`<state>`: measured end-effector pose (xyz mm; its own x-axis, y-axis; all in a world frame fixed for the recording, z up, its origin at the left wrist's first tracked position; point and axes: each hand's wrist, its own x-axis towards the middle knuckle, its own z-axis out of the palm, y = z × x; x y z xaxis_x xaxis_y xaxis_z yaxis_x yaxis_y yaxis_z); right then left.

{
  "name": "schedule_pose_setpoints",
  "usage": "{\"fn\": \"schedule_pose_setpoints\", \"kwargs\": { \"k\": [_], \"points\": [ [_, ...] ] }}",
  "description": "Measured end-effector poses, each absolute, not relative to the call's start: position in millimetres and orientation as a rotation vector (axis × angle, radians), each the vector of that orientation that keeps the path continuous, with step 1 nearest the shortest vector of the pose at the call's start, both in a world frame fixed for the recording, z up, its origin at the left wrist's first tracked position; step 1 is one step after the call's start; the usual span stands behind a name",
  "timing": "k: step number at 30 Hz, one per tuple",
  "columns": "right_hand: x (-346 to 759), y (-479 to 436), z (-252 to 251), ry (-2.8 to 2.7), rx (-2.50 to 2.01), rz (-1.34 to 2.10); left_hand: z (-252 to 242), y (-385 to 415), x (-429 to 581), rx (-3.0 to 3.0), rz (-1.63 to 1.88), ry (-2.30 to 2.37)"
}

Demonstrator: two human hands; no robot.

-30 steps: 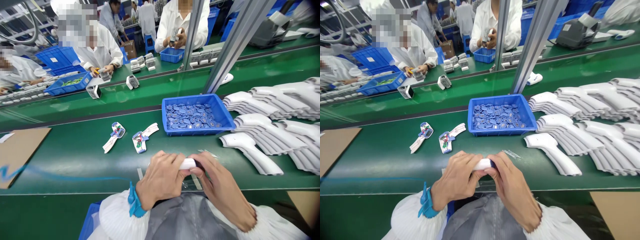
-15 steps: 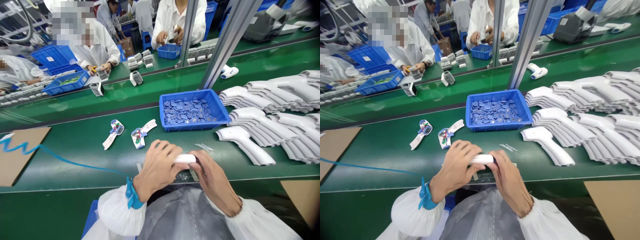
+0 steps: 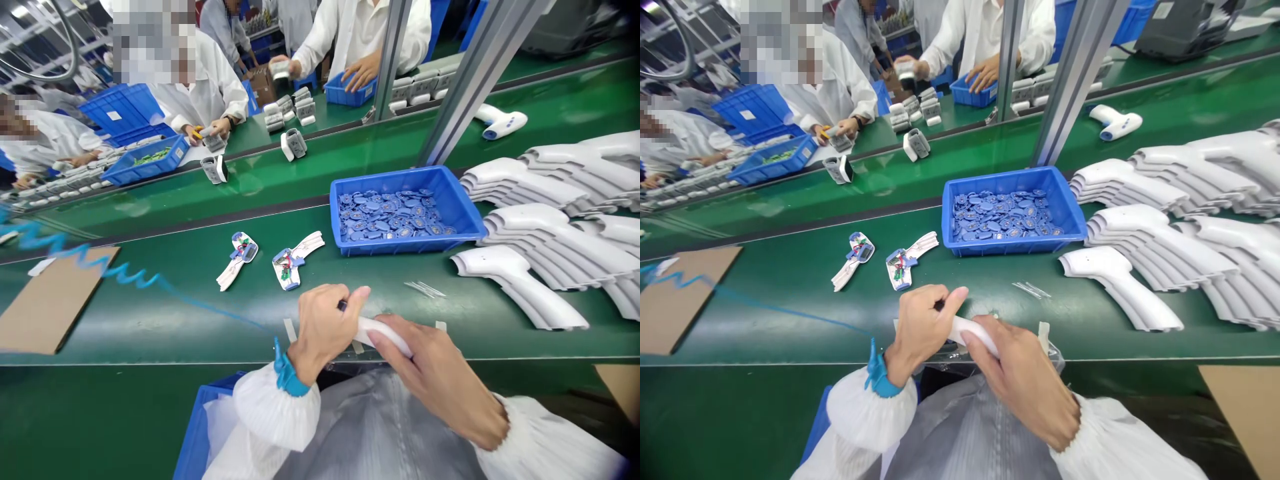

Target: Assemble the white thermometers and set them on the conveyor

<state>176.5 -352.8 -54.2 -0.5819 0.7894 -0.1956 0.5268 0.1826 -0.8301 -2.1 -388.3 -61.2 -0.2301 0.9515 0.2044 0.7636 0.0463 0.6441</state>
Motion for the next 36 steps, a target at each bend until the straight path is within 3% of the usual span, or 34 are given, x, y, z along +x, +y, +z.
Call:
{"fn": "schedule_pose_setpoints", "kwargs": {
  "k": [3,5,7,11,13,17,21,24,29,33,36],
  "points": [
    [175.9,-346.1,-48.4,-1.672,-1.572,2.066,-62.9,-400.9,-4.2,1.586,1.323,1.93],
    [171.5,-345.4,-48.4,-1.553,-1.542,2.279,-71.3,-398.0,-1.9,1.336,1.503,2.027],
    [164.5,-350.6,-52.9,-1.88,-1.39,2.028,-81.7,-385.4,0.8,1.119,1.516,2.138],
    [151.1,-368.8,-70.7,-2.58,-1.156,0.908,-94.9,-355.9,3.6,1.089,1.322,2.262],
    [149.4,-372.2,-78.8,-2.677,-1.109,0.65,-95.8,-349.8,4.8,1.15,1.268,2.36],
    [162.1,-357.0,-80.3,-2.658,-0.996,0.767,-88.8,-362.2,-4.0,1.49,1.141,2.283],
    [179.2,-327.3,-67.5,-2.48,-1.067,1.003,-68.1,-383.7,-54.2,1.728,0.749,2.038],
    [169.4,-310.7,-62.4,-2.328,-1.096,0.851,-36.7,-371.9,-118.9,1.326,0.736,2.294],
    [88.4,-293.3,-65.3,-2.544,-0.718,0.5,10.6,-285.1,-214.7,0.935,0.929,2.481],
    [20.4,-275.6,-69.2,-2.887,-0.738,0.306,13.7,-242.2,-242.0,0.914,1.022,2.447],
    [2.3,-269.4,-72.4,-2.917,-0.878,0.328,5.0,-261.2,-232.7,0.987,1.013,2.426]
  ]
}}
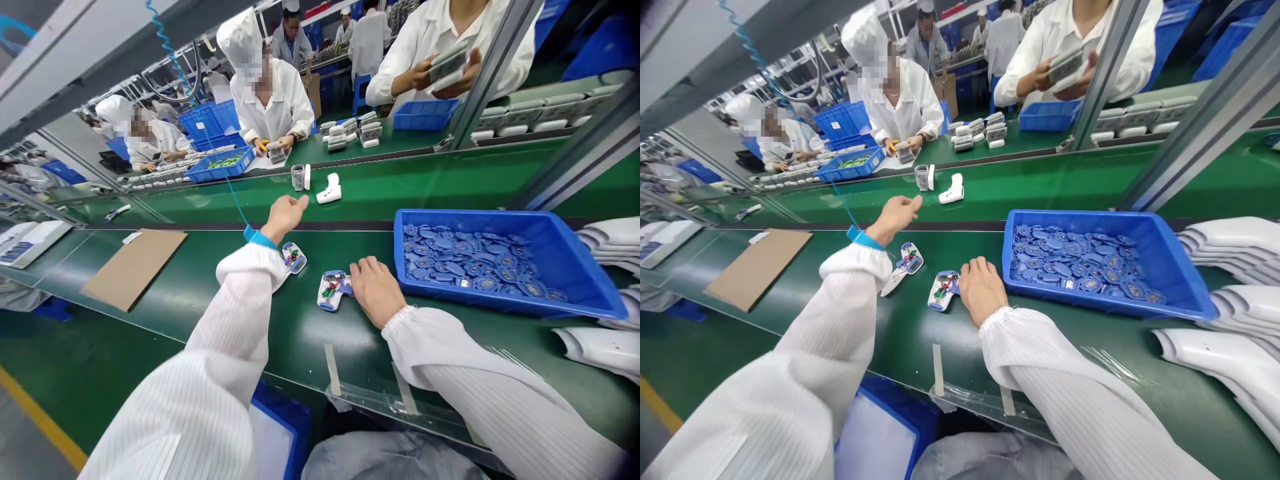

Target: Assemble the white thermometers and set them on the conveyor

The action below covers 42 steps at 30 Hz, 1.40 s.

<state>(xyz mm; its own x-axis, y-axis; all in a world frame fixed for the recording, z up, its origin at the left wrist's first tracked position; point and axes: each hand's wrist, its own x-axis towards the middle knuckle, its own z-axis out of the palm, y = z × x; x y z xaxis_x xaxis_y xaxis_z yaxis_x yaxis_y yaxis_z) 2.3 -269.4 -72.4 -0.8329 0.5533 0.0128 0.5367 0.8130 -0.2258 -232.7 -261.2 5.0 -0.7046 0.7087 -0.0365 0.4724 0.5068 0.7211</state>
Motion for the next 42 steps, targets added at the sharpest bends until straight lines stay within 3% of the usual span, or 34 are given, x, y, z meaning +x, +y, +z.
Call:
{"fn": "schedule_pose_setpoints", "kwargs": {
  "k": [7,13,23,26,32,36,42],
  "points": [
    [47.9,-291.4,-70.6,-2.794,-0.987,0.475,-36.1,-372.0,-139.0,1.242,0.958,1.743],
    [118.3,-304.8,-54.0,-2.472,-0.771,0.93,-54.2,-400.3,-60.7,1.175,1.139,1.701],
    [151.1,-327.9,-18.0,-2.531,-0.822,0.217,-46.9,-398.7,-19.1,1.678,0.88,1.775],
    [166.5,-321.8,-4.0,-2.503,-0.863,0.228,-47.0,-394.2,-14.3,1.601,0.867,1.89],
    [227.6,-290.9,-71.9,-2.458,-1.301,0.24,-55.9,-387.1,-18.8,0.939,1.135,1.463],
    [253.7,-291.7,-90.7,-2.335,-1.418,0.323,-58.8,-386.9,-22.0,0.782,1.108,1.298],
    [202.4,-303.2,-34.9,-2.114,-1.328,0.833,-54.2,-382.5,-11.3,1.145,1.094,1.478]
  ]
}}
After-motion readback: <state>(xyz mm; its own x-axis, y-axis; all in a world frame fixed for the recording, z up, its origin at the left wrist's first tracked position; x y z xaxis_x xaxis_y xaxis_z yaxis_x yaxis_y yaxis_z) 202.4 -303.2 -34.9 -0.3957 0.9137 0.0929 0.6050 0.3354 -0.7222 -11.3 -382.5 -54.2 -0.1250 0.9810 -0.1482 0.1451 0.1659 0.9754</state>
